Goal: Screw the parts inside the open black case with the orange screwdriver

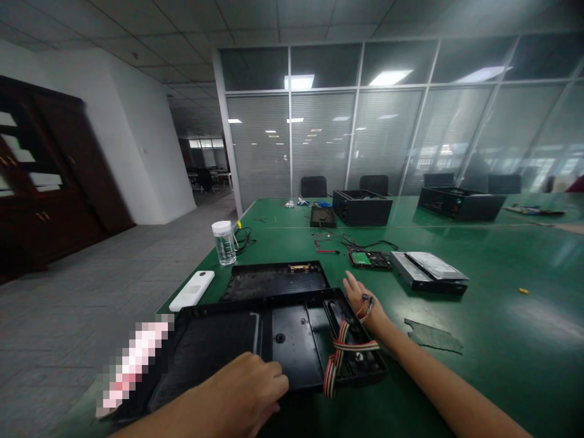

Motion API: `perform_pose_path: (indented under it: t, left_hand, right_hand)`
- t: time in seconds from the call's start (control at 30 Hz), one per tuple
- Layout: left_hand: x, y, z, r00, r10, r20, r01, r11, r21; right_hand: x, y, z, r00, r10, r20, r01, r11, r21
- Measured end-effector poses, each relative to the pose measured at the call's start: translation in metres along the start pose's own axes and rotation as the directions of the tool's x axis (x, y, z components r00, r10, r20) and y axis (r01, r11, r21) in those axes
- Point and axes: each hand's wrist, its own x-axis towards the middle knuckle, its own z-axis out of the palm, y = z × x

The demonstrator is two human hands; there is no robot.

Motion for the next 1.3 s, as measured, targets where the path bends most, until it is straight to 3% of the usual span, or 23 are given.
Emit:
perform_pose_path:
  t: [0.17,0.27,0.4,0.47,0.57,0.7,0.83,0.93,1.1,1.2,1.3]
  left_hand:
    - [0.004,-0.011,0.036,0.999,-0.041,0.031,0.043,0.998,-0.050]
    - [0.015,-0.029,0.044,0.994,-0.103,0.021,0.104,0.993,-0.056]
    - [0.048,-0.064,0.035,0.993,-0.117,0.031,0.120,0.987,-0.109]
    - [0.071,-0.079,0.034,0.991,-0.103,-0.085,0.093,0.989,-0.117]
    - [0.105,-0.092,0.044,0.964,-0.135,-0.231,0.121,0.990,-0.075]
    - [0.132,-0.094,0.069,0.948,-0.178,-0.263,0.159,0.983,-0.090]
    - [0.139,-0.099,0.081,0.939,-0.160,-0.304,0.136,0.986,-0.096]
    - [0.139,-0.106,0.076,0.934,-0.110,-0.339,0.092,0.993,-0.070]
    - [0.155,-0.106,0.051,0.919,-0.046,-0.393,0.032,0.999,-0.042]
    - [0.176,-0.099,0.047,0.917,0.016,-0.399,-0.050,0.996,-0.073]
    - [0.193,-0.094,0.060,0.909,0.032,-0.415,-0.097,0.986,-0.137]
  right_hand:
    - [-0.001,0.056,0.007,0.976,0.220,-0.006,-0.217,0.958,-0.188]
    - [-0.008,0.072,0.005,0.962,0.272,0.009,-0.271,0.961,-0.045]
    - [-0.009,0.050,0.003,0.943,0.308,0.128,-0.332,0.903,0.275]
    - [-0.007,0.031,0.001,0.948,0.276,0.159,-0.316,0.879,0.357]
    - [-0.006,0.014,-0.003,0.965,0.235,0.116,-0.261,0.902,0.344]
    - [-0.010,0.011,-0.008,0.972,0.227,0.056,-0.233,0.923,0.307]
    - [-0.010,0.006,-0.009,0.975,0.220,0.044,-0.219,0.894,0.391]
    - [-0.007,0.000,-0.009,0.974,0.218,0.057,-0.216,0.831,0.513]
    - [-0.004,0.002,-0.005,0.964,0.259,0.062,-0.234,0.709,0.665]
    - [-0.004,0.010,-0.002,0.964,0.254,0.080,-0.241,0.703,0.669]
    - [-0.004,0.016,0.000,0.964,0.253,0.083,-0.246,0.730,0.638]
